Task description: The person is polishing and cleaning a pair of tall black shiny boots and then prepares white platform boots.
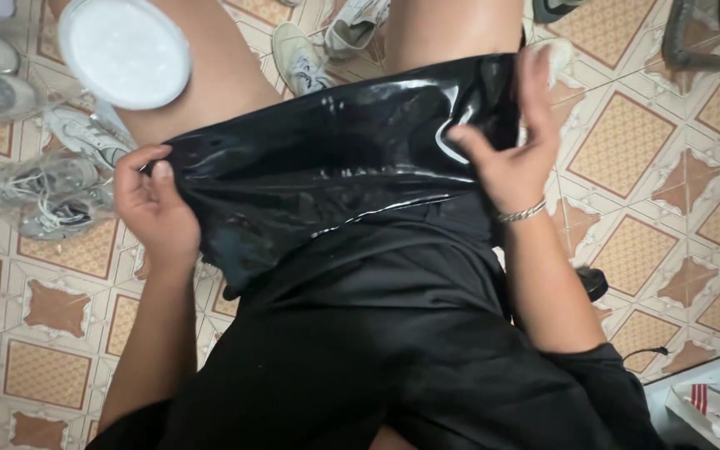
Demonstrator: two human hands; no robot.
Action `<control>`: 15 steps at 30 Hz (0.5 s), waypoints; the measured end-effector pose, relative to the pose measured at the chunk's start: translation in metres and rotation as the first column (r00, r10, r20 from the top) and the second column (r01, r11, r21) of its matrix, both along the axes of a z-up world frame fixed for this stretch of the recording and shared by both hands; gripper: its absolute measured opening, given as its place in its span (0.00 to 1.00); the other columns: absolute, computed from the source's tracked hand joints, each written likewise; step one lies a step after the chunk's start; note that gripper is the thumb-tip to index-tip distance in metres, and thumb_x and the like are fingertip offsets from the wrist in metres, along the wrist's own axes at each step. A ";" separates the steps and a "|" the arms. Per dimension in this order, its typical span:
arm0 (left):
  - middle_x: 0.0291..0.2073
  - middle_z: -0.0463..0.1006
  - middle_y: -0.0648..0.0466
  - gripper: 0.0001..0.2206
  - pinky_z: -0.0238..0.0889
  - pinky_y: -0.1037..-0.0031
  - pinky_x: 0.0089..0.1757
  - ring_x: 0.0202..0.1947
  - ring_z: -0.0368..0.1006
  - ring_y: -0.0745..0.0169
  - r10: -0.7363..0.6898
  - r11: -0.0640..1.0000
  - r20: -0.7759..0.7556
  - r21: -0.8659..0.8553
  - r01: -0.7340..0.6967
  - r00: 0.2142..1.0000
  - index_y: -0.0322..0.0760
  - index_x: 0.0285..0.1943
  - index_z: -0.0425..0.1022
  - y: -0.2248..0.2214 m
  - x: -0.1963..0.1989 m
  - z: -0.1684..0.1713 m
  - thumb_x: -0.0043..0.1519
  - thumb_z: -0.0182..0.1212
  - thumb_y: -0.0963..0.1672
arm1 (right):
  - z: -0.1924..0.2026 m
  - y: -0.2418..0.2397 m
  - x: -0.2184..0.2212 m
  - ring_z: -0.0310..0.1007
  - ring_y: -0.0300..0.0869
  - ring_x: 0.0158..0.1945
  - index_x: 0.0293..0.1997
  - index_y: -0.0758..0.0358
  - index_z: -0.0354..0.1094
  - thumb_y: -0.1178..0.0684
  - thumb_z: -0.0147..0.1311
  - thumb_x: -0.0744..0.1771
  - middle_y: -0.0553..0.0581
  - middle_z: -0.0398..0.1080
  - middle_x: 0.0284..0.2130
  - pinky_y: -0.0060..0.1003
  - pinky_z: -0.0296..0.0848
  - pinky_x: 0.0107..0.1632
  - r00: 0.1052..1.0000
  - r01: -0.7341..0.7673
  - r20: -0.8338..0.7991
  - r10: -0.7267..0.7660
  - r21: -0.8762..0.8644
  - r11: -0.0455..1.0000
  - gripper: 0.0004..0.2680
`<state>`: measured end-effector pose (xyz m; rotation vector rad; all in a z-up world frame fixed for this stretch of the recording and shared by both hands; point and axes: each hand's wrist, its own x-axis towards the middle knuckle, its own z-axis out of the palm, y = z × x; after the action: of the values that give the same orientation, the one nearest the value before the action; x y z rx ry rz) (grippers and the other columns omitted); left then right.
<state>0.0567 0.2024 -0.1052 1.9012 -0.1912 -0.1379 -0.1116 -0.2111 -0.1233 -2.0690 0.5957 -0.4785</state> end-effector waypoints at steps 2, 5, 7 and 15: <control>0.53 0.74 0.48 0.06 0.61 0.76 0.59 0.55 0.69 0.65 -0.027 1.000 0.035 -0.003 0.027 0.999 0.27 0.57 0.69 0.001 0.000 -0.001 0.75 0.50 0.35 | 0.010 -0.002 0.000 0.41 0.55 0.83 0.79 0.66 0.51 0.49 0.80 0.62 0.69 0.45 0.78 0.47 0.45 0.83 0.995 -0.034 -0.094 0.033 -0.008 0.999 0.40; 0.53 0.74 0.48 0.06 0.61 0.76 0.61 0.56 0.70 0.65 -0.074 0.996 0.028 -0.046 0.075 0.997 0.26 0.58 0.68 -0.001 -0.002 -0.001 0.76 0.50 0.35 | -0.016 -0.046 -0.015 0.45 0.50 0.82 0.77 0.64 0.53 0.54 0.78 0.66 0.67 0.45 0.77 0.42 0.45 0.79 0.992 0.125 0.026 -0.123 -0.126 0.984 0.34; 0.53 0.74 0.49 0.06 0.62 0.76 0.60 0.55 0.69 0.65 -0.082 0.995 0.013 -0.053 0.083 0.997 0.27 0.59 0.68 0.004 -0.003 -0.001 0.76 0.51 0.35 | -0.043 -0.071 -0.041 0.50 0.49 0.81 0.76 0.64 0.59 0.57 0.73 0.68 0.65 0.52 0.76 0.41 0.49 0.78 0.969 0.248 0.048 -0.243 -0.192 0.950 0.28; 0.53 0.72 0.50 0.03 0.61 0.78 0.56 0.51 0.67 0.68 -0.101 0.992 0.008 -0.072 0.101 0.995 0.26 0.59 0.68 0.016 0.000 -0.011 0.80 0.54 0.37 | -0.077 -0.054 -0.078 0.77 0.43 0.58 0.62 0.70 0.68 0.58 0.59 0.72 0.62 0.74 0.56 0.38 0.80 0.61 0.875 0.344 0.200 -0.440 0.383 0.857 0.12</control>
<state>0.0570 0.2189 -0.1163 1.8205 -0.2919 -0.1927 -0.1893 -0.2653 -0.2000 -1.5136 0.8722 -0.8336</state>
